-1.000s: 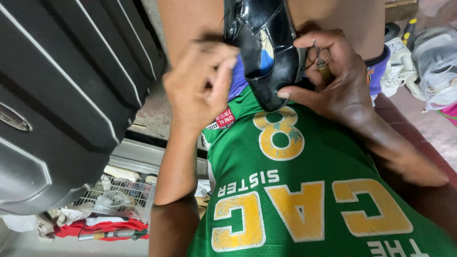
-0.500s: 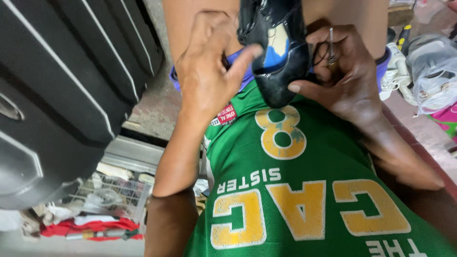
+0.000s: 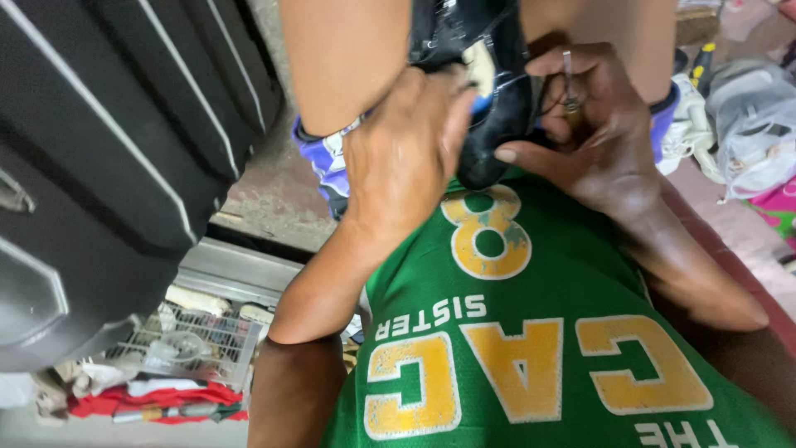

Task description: The person is sewing a black shoe using a needle and thread. They repeatedly push the needle through the shoe's sole and pull the thread to stitch it.

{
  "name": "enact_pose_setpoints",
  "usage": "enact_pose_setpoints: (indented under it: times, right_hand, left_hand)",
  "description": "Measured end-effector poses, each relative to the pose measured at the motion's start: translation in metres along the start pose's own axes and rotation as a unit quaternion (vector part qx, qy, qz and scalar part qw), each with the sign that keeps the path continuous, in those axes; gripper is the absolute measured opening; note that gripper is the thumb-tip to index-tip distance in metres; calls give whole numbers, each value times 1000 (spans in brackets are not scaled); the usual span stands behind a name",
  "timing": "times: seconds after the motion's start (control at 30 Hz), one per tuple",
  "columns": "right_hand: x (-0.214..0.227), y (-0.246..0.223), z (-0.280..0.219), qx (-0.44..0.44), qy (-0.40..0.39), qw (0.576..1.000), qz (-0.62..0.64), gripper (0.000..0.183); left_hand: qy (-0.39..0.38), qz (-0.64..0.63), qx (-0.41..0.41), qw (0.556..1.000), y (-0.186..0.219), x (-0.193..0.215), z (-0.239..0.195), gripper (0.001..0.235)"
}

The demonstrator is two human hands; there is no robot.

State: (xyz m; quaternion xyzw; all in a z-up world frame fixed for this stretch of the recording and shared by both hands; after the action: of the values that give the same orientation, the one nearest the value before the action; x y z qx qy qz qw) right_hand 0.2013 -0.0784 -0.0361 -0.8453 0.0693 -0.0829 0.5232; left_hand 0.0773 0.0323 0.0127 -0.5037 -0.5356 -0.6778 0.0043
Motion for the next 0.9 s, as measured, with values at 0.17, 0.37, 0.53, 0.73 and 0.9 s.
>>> enact_pose_setpoints:
  times: [0.17,0.37,0.53,0.73,0.9]
  right_hand:
    - [-4,12,-2,-32,-9,999,20,66]
    - [0,19,1,-33,-13,999,-16,66]
    - [1,21,-1,-28,-18,999,-6,63]
    - [2,21,1,-27,-26,999,-15,65]
    - [-1,18,6,-40,-25,999,-10,65]
  left_hand:
    - [-56,-18,68,996,-29,-25,18,18]
    - [-119,-130,149,973,-53,-46,33,11]
    - [-119,-221,159,955,-44,-33,14,6]
    - [19,-679,304,668,-83,-24,-31,9]
    - [58,-350,207,912,-108,31,-45,9]
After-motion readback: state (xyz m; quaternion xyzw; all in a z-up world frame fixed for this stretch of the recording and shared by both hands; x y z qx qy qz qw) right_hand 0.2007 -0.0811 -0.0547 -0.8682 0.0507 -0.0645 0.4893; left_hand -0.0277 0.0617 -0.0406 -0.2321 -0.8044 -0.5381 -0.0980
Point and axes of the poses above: each hand's wrist, its own z-axis towards the middle knuckle, its own x-axis out of the back of the hand, y = z × x, the point moved 10 cm from there along z, towards the middle knuckle, and after that the axes turned 5 degrees about -z, right-handed, at the moved point
